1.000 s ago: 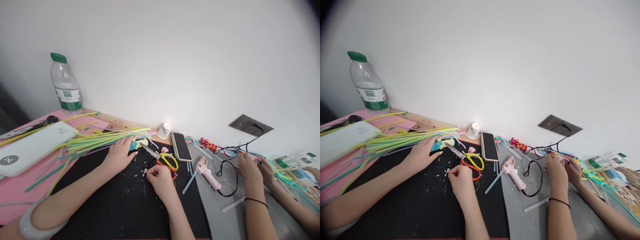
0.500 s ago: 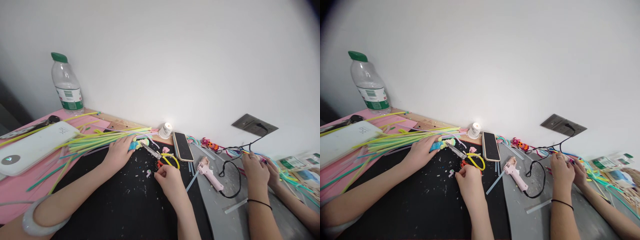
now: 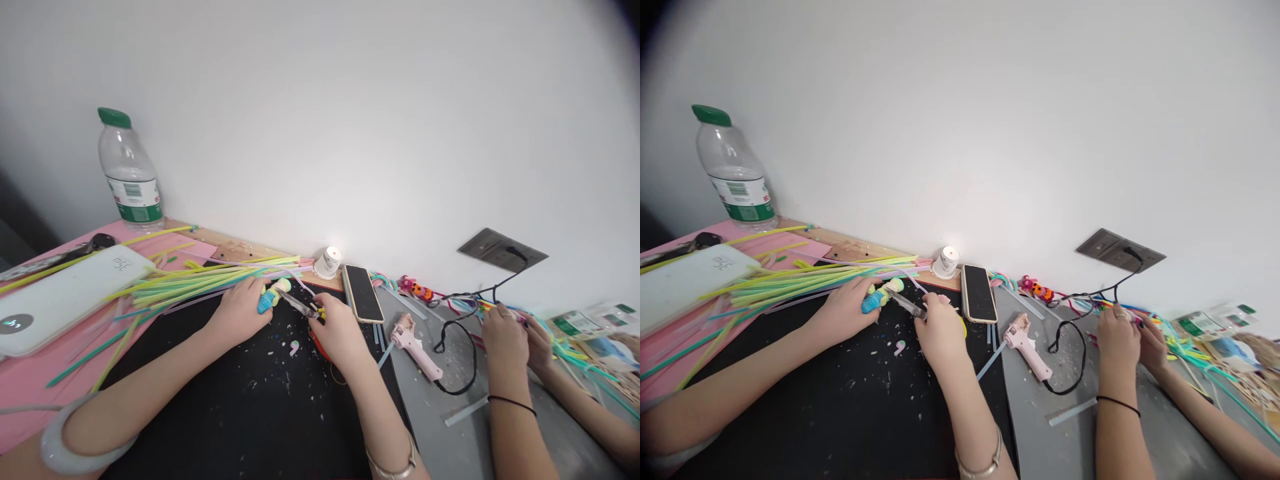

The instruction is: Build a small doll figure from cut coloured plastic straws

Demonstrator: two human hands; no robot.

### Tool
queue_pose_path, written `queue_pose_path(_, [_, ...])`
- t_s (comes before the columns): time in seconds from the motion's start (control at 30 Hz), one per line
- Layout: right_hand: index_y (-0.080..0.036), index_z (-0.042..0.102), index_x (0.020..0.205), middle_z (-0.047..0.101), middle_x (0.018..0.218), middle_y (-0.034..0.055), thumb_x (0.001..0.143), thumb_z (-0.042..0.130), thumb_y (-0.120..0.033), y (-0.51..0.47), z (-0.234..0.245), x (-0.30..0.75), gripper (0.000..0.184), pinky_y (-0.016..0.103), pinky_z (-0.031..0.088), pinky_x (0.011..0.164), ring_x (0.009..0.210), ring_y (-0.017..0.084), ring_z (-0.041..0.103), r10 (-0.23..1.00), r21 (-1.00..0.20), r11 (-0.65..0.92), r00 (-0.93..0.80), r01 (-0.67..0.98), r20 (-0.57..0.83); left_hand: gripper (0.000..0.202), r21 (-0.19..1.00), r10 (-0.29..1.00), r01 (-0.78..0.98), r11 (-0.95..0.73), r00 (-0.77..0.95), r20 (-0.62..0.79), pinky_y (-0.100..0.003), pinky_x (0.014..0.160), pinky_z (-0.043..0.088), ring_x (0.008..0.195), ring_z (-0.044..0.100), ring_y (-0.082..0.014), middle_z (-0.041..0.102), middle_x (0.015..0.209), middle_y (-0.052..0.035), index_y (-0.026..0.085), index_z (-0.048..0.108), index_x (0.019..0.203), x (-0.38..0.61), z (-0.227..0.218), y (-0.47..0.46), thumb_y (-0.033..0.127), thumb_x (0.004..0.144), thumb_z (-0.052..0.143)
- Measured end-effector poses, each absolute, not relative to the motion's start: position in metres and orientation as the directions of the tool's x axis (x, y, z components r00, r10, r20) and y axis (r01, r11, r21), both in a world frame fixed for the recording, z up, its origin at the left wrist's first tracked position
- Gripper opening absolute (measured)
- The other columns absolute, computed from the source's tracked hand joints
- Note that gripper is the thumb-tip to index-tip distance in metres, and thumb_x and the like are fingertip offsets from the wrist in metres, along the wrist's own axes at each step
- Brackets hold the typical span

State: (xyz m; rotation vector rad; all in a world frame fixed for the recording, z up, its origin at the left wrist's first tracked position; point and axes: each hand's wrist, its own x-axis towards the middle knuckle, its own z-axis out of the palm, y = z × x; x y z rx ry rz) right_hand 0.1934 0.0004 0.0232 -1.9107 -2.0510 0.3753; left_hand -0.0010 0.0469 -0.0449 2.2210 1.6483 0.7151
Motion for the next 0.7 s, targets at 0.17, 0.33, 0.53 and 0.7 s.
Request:
queue_pose_path(0.17, [-0.016, 0.064, 0.104, 0.069, 0.093, 0.0106, 0.074, 0.051, -0.008, 0.017, 0.007, 0.182, 0.034, 0.029, 0.043, 0.071, 0.093, 0.025, 0.062, 0.992, -0.280, 0.121, -0.124, 0.952, 0.007, 0.026, 0.559, 0.966, 0.792, -0.247, 0.158, 0.204, -0.040, 0.079, 0.043, 0.099, 0.059, -0.0314, 0.062, 0.099, -0.0081, 0.023, 0.052, 0.096, 0.000, -0.044, 0.046, 0.025, 0.070, 0.050])
queue_pose_path(0.33, [-0.016, 0.065, 0.094, 0.068, 0.093, 0.0096, 0.074, 0.053, -0.009, 0.018, 0.005, 0.190, 0.025, 0.028, 0.043, 0.074, 0.088, 0.021, 0.061, 0.993, -0.351, 0.122, -0.117, 0.929, 0.034, 0.022, 0.697, 0.982, 0.706, -0.129, -0.007, 0.188, -0.037, 0.075, 0.044, 0.090, 0.059, -0.0287, 0.060, 0.096, -0.0081, 0.021, 0.047, 0.091, -0.003, -0.036, 0.046, 0.031, 0.072, 0.050])
queue_pose_path(0.53, [-0.015, 0.068, 0.088, 0.068, 0.093, 0.0094, 0.072, 0.056, -0.007, 0.018, 0.004, 0.193, 0.022, 0.028, 0.043, 0.078, 0.092, 0.021, 0.061, 0.979, -0.351, 0.198, -0.204, 0.915, 0.019, 0.029, 0.761, 0.974, 0.638, -0.114, -0.080, 0.212, -0.037, 0.077, 0.045, 0.088, 0.058, -0.0261, 0.058, 0.097, -0.0067, 0.021, 0.044, 0.098, -0.005, -0.028, 0.042, 0.036, 0.074, 0.051])
queue_pose_path(0.7, [-0.018, 0.069, 0.083, 0.071, 0.082, 0.0055, 0.082, 0.053, -0.018, 0.029, 0.018, 0.209, 0.016, 0.026, 0.043, 0.070, 0.075, 0.017, 0.063, 0.995, -0.440, 0.076, -0.042, 0.895, 0.087, 0.026, 0.732, 0.974, 0.667, -0.141, -0.039, 0.223, -0.038, 0.078, 0.045, 0.093, 0.058, -0.0274, 0.058, 0.101, -0.0078, 0.021, 0.043, 0.097, -0.003, -0.026, 0.037, 0.034, 0.075, 0.049])
